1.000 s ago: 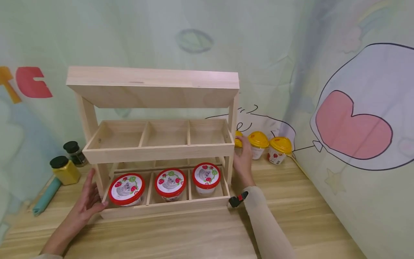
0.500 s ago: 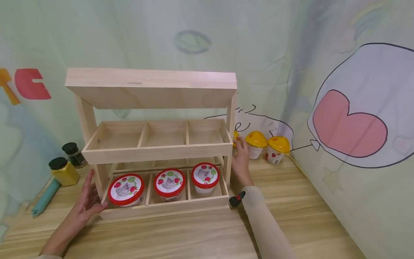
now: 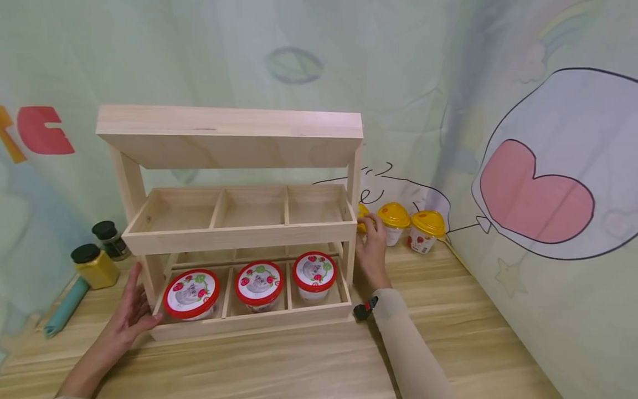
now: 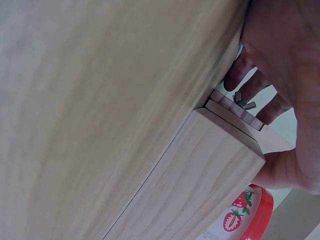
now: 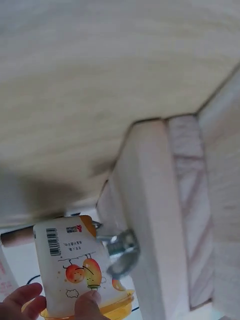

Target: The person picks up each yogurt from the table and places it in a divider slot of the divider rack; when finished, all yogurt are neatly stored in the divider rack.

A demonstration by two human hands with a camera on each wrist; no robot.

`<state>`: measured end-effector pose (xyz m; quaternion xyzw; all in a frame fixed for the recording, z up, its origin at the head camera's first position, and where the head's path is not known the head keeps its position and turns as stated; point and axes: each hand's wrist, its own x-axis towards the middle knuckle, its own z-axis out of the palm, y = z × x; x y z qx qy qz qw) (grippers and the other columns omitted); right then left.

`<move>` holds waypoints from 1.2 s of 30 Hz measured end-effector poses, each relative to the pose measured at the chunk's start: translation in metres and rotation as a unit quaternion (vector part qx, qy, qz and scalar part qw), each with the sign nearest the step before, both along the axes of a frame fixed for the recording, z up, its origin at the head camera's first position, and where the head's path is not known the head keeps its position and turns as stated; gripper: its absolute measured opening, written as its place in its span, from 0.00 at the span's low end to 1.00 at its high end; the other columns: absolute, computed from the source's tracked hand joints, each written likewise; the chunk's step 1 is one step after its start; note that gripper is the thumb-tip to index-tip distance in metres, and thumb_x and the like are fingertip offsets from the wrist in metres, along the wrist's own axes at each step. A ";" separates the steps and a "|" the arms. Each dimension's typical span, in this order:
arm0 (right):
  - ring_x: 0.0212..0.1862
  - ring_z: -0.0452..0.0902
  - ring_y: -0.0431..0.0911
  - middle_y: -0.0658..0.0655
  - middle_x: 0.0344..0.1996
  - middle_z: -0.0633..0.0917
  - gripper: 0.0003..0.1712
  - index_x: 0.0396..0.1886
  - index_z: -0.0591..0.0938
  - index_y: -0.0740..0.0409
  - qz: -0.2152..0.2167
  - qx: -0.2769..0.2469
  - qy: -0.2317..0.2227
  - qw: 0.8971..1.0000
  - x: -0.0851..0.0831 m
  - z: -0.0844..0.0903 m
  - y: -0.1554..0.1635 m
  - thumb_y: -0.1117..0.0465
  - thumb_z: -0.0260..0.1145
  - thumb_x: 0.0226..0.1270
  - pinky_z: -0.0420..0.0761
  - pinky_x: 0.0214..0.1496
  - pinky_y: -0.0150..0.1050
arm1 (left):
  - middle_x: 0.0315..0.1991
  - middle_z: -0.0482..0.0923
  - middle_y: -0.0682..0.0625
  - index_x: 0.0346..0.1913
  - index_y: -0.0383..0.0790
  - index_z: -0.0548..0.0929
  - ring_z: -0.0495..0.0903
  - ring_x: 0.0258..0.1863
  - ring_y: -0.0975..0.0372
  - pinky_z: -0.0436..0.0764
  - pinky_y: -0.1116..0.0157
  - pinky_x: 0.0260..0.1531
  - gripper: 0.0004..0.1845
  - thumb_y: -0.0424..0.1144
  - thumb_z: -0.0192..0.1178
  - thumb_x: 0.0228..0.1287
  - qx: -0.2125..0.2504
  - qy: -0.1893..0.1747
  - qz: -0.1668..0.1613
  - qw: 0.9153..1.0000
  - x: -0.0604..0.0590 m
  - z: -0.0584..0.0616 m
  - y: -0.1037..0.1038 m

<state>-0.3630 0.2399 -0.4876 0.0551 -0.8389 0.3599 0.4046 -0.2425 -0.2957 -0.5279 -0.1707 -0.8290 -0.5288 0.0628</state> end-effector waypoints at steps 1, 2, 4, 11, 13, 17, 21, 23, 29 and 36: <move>0.65 0.78 0.68 0.70 0.61 0.82 0.12 0.48 0.86 0.65 0.000 -0.002 0.005 1.000 0.001 0.001 0.000 0.74 0.73 0.66 0.74 0.74 0.64 | 0.88 0.40 0.44 0.87 0.65 0.26 0.57 0.65 0.89 0.64 0.87 0.59 0.61 0.25 0.59 0.75 -0.002 -0.001 0.001 1.000 0.000 0.000 0.000; 0.65 0.78 0.68 0.69 0.61 0.82 0.12 0.48 0.85 0.65 -0.001 -0.004 0.010 1.000 0.001 0.003 0.001 0.75 0.73 0.66 0.74 0.74 0.64 | 0.88 0.40 0.45 0.87 0.65 0.26 0.57 0.65 0.89 0.64 0.87 0.59 0.61 0.25 0.59 0.75 -0.003 0.000 0.001 1.000 0.000 0.001 0.000; 0.65 0.78 0.67 0.69 0.61 0.82 0.12 0.47 0.85 0.65 0.001 -0.007 0.020 1.000 0.003 0.007 0.002 0.76 0.71 0.65 0.74 0.74 0.63 | 0.87 0.42 0.42 0.87 0.65 0.26 0.57 0.64 0.89 0.64 0.87 0.59 0.61 0.25 0.60 0.74 -0.003 0.001 0.001 1.000 -0.001 0.001 0.000; 0.60 0.82 0.65 0.68 0.61 0.83 0.13 0.47 0.85 0.66 0.012 -0.012 0.041 0.999 0.007 0.027 0.007 0.75 0.72 0.64 0.85 0.56 0.56 | 0.82 0.50 0.47 0.88 0.63 0.27 0.59 0.62 0.89 0.65 0.87 0.60 0.62 0.22 0.60 0.72 0.002 0.012 0.001 1.000 -0.002 0.000 0.002; 0.56 0.83 0.63 0.68 0.62 0.83 0.13 0.48 0.85 0.66 0.017 -0.015 0.040 0.999 0.009 0.032 0.009 0.75 0.73 0.64 0.87 0.47 0.53 | 0.80 0.52 0.55 0.88 0.63 0.28 0.59 0.62 0.89 0.65 0.86 0.59 0.62 0.22 0.60 0.72 0.004 0.013 0.002 1.000 -0.002 0.000 0.002; 0.54 0.84 0.63 0.68 0.63 0.82 0.15 0.50 0.85 0.66 0.036 -0.033 0.034 0.998 0.014 0.045 0.011 0.75 0.75 0.65 0.89 0.42 0.54 | 0.77 0.52 0.62 0.88 0.63 0.28 0.60 0.61 0.89 0.66 0.86 0.59 0.62 0.22 0.61 0.72 0.003 0.013 0.002 1.000 -0.002 0.000 0.003; 0.59 0.83 0.64 0.68 0.64 0.82 0.14 0.52 0.85 0.66 0.046 -0.049 0.033 0.997 0.020 0.055 0.014 0.73 0.74 0.67 0.90 0.47 0.61 | 0.80 0.51 0.47 0.88 0.64 0.27 0.60 0.61 0.88 0.66 0.86 0.58 0.62 0.23 0.61 0.72 -0.001 0.010 0.004 1.000 -0.002 0.000 0.002; 0.62 0.82 0.64 0.67 0.65 0.82 0.14 0.52 0.86 0.65 0.047 -0.053 0.032 0.997 0.023 0.060 0.016 0.72 0.74 0.68 0.89 0.50 0.62 | 0.82 0.48 0.39 0.87 0.64 0.27 0.59 0.62 0.88 0.65 0.86 0.59 0.62 0.24 0.61 0.73 -0.002 0.005 0.005 1.000 -0.001 -0.001 0.001; 0.64 0.81 0.61 0.63 0.67 0.83 0.17 0.57 0.87 0.62 0.047 -0.069 0.045 0.995 0.030 0.074 0.025 0.68 0.75 0.70 0.88 0.53 0.60 | 0.86 0.42 0.36 0.87 0.66 0.26 0.57 0.63 0.89 0.64 0.87 0.58 0.61 0.26 0.61 0.75 -0.008 -0.008 0.008 1.000 0.001 -0.001 -0.001; 0.63 0.82 0.59 0.62 0.69 0.84 0.21 0.61 0.87 0.60 0.041 -0.061 0.058 0.996 0.040 0.096 0.037 0.63 0.76 0.70 0.85 0.52 0.58 | 0.87 0.42 0.46 0.87 0.66 0.26 0.56 0.64 0.90 0.63 0.88 0.59 0.60 0.26 0.60 0.76 -0.006 -0.002 0.002 1.000 0.000 0.000 -0.001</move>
